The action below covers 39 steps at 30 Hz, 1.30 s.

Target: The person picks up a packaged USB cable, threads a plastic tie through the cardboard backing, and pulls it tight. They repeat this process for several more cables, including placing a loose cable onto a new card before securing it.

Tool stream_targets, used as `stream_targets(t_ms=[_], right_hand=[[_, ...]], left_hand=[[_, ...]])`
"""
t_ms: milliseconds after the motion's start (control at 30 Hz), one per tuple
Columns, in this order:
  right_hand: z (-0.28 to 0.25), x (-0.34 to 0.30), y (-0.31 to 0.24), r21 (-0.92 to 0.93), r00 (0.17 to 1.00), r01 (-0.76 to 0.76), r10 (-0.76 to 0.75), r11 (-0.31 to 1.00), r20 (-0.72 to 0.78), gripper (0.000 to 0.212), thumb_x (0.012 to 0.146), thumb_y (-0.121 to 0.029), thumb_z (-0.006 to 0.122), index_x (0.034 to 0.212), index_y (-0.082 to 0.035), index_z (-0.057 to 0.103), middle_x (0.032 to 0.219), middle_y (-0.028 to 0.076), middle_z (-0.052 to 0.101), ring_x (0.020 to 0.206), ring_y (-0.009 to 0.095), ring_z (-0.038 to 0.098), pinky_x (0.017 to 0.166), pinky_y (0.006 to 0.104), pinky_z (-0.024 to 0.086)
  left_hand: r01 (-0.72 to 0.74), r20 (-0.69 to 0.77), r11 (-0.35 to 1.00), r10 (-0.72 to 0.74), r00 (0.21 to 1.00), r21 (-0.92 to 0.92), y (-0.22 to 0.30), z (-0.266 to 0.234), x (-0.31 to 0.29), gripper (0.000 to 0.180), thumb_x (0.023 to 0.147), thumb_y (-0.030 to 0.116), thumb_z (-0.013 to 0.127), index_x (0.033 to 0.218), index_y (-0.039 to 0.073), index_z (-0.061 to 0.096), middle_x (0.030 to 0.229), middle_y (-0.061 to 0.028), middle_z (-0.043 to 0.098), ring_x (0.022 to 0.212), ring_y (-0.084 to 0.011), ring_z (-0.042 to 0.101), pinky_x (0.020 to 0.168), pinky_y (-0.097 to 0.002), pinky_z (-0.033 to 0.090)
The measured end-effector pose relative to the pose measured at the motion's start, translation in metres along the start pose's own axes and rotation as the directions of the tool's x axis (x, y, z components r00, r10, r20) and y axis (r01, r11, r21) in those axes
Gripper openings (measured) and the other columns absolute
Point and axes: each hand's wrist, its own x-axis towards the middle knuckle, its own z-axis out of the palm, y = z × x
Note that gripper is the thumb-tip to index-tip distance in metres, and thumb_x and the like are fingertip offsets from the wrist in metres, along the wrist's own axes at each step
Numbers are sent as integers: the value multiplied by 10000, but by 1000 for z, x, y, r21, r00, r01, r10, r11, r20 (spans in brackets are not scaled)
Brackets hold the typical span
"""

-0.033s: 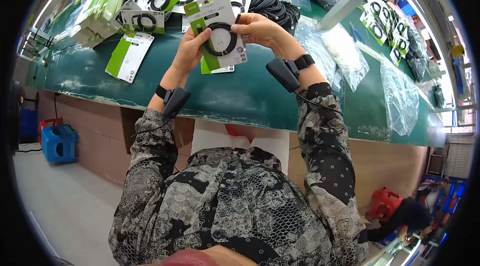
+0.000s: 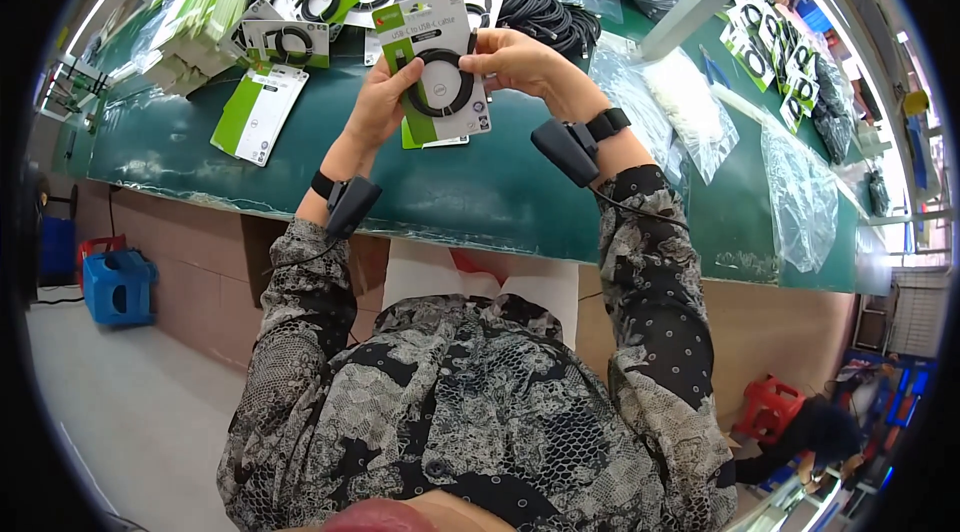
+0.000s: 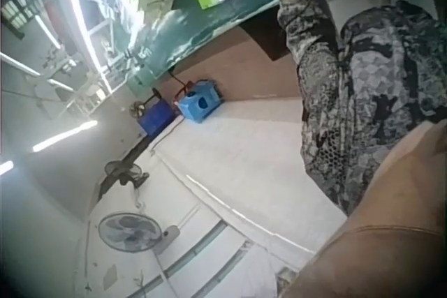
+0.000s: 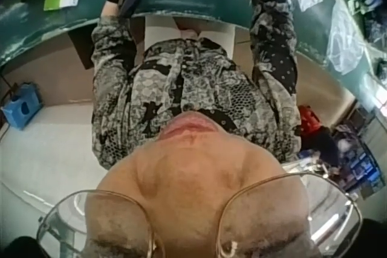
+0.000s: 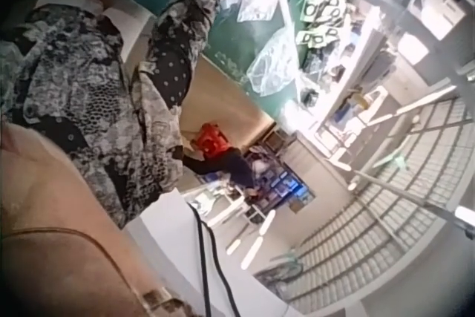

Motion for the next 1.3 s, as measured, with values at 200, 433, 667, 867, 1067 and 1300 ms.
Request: stream_targets(t_ms=[200, 433, 667, 867, 1067, 1300], right_hand=[[13, -6, 0, -299, 994, -107, 106, 948, -17, 390, 817, -167, 671, 1154, -49, 514, 1051, 51, 598, 878, 140, 604, 746, 303, 525], [-7, -1, 8, -538, 912, 52, -259, 841, -317, 417, 775, -150, 713, 1124, -28, 519, 989, 39, 590, 811, 112, 577, 687, 283, 508], [41, -8, 33, -924, 647, 48, -716, 380, -262, 388, 710, -92, 730, 1024, -2, 519, 886, 95, 555, 777, 180, 561, 662, 312, 467], [50, -4, 41, -995, 469, 63, -882, 72, -34, 290, 699, -12, 672, 946, -8, 519, 834, 152, 497, 750, 331, 529, 649, 383, 445], [54, -11, 48, -996, 511, 41, -859, 74, -43, 278, 718, 12, 647, 964, -1, 517, 854, 158, 497, 776, 339, 524, 663, 390, 444], [32, -21, 49, -918, 438, 133, -853, 373, -283, 302, 806, -69, 631, 1090, -27, 535, 903, 68, 543, 821, 211, 564, 710, 322, 482]], left_hand=[[122, -10, 992, -121, 993, 22, -10, -2, -7, 273, 894, 135, 564, 1135, 20, 504, 1040, -58, 602, 924, -137, 579, 802, -279, 480], [16, -118, 996, -5, 993, 88, -21, -7, 2, 275, 888, 112, 566, 1135, 15, 494, 1035, -60, 598, 913, -136, 574, 804, -276, 472], [-74, -120, 973, 102, 987, 217, -27, 8, -1, 284, 880, 109, 578, 1124, 0, 485, 1030, -66, 598, 905, -138, 569, 800, -265, 461], [-152, -160, 942, 207, 965, 300, -31, 19, -3, 247, 885, 104, 565, 1095, -6, 494, 1016, -68, 598, 879, -123, 557, 762, -258, 458], [-139, -184, 951, 194, 964, 277, -33, 15, -2, 231, 894, 116, 559, 1080, -7, 500, 1003, -70, 600, 868, -119, 556, 750, -254, 459], [-136, -165, 979, 161, 973, 153, -11, 4, 8, 238, 899, 111, 552, 1088, -20, 489, 1014, -80, 598, 897, -128, 564, 774, -255, 465]])
